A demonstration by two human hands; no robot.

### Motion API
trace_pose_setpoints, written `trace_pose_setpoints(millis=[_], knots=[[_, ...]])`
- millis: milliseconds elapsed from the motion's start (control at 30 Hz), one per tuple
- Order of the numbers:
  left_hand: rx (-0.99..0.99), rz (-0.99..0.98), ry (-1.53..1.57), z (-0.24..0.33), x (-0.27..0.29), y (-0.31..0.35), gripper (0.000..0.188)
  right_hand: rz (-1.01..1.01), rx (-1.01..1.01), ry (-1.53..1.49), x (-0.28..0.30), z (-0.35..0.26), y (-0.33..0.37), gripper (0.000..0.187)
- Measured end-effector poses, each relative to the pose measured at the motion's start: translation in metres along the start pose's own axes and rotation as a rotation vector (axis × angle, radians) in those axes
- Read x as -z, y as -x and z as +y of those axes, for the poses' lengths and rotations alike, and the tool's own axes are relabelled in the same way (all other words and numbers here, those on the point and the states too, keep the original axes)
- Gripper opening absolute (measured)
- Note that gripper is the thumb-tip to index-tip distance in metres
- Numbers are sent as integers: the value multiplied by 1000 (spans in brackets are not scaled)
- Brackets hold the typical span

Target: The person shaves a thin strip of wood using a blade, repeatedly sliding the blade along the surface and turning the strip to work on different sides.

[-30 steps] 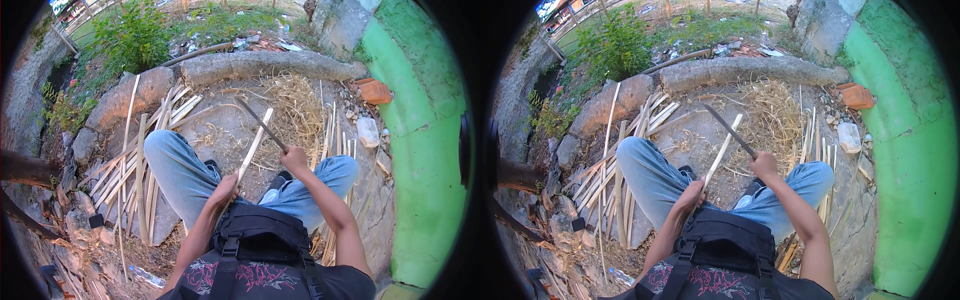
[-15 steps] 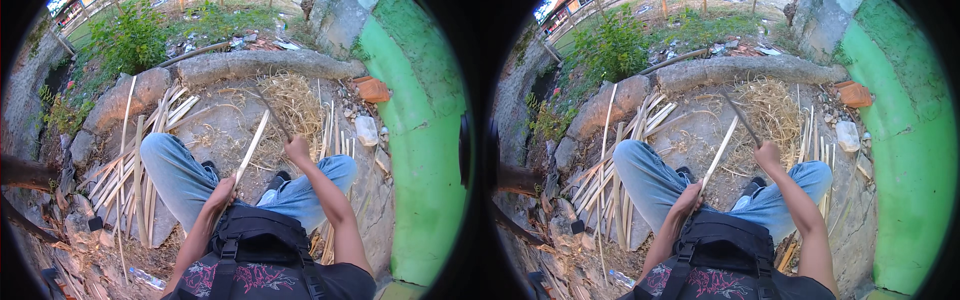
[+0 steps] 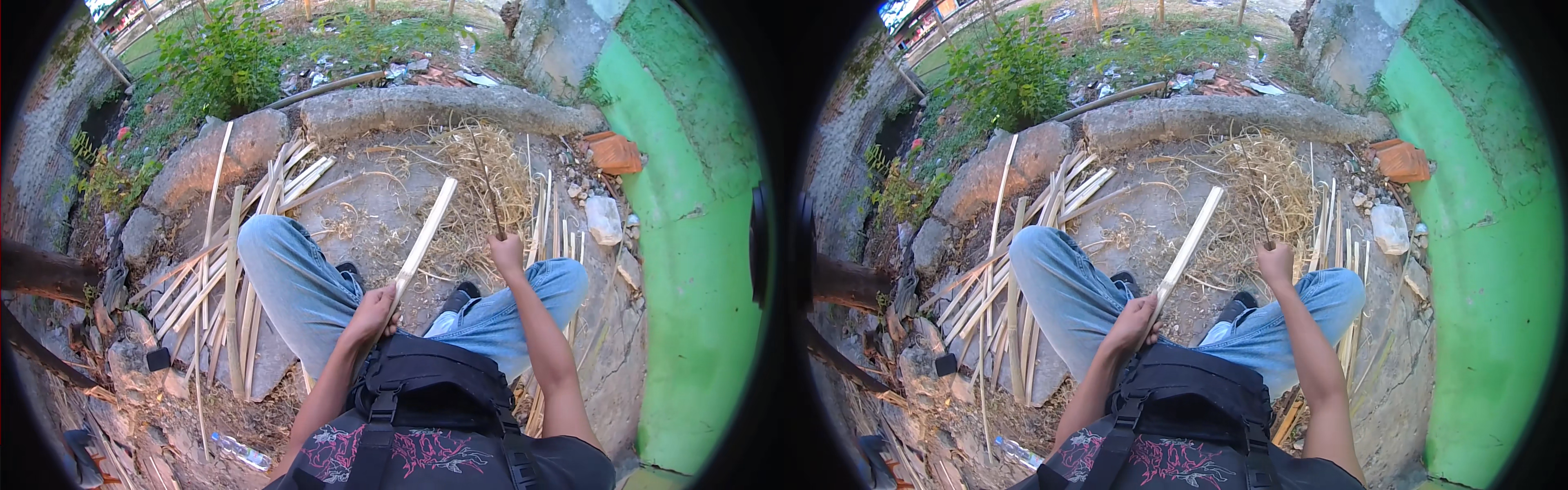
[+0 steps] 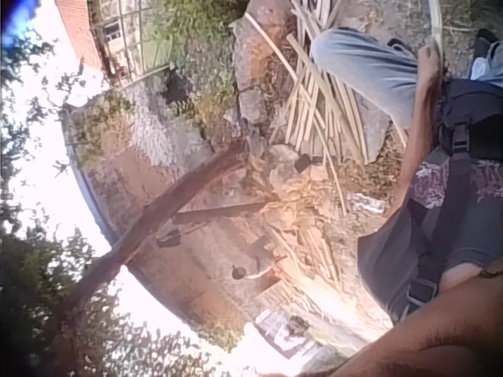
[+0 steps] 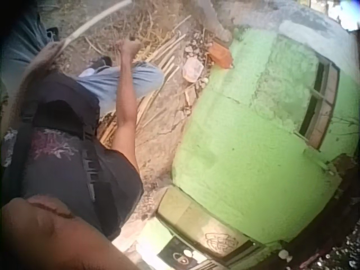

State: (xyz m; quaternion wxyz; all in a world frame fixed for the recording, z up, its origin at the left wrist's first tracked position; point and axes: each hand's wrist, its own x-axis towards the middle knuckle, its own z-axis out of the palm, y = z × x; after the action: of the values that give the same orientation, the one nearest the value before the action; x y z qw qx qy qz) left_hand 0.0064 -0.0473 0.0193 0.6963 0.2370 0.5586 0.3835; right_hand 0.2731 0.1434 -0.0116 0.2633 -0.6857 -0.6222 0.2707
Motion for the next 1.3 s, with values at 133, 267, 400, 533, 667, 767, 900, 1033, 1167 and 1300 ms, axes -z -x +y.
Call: trace_pose_setpoints(millis=[133, 267, 400, 533, 667, 767, 900, 1033, 1167, 1300], knots=[[33, 29, -44, 9, 2, 7, 40, -40, 158, -72, 4, -30, 51, 33], [14, -55, -52, -1, 10, -2, 40, -133, 290, -82, -7, -43, 100, 33], [42, -129, -91, 5, 12, 3, 37, -281, 558, 187, -15, -55, 119, 20], [-13, -157, -88, 1, 14, 4, 39, -327, 671, 244, -19, -47, 113, 13], [-20, -189, -80, -13, 21, -1, 37, -177, 419, 336, -25, -2, 40, 17], [84, -170, -28, -7, 18, -2, 36, -41, 221, 291, -20, -15, 21, 22], [105, -193, 88, 3, 20, -5, 37, -199, 397, 203, -25, -45, 76, 24], [118, -150, 62, 6, 17, -3, 38, -310, 520, 270, -31, -51, 106, 24], [50, -62, -63, 1, 12, -2, 42, -184, 387, 349, -37, -20, 55, 22], [106, -97, -86, -1, 13, -6, 43, -53, 69, 354, -18, -11, -11, 24]])
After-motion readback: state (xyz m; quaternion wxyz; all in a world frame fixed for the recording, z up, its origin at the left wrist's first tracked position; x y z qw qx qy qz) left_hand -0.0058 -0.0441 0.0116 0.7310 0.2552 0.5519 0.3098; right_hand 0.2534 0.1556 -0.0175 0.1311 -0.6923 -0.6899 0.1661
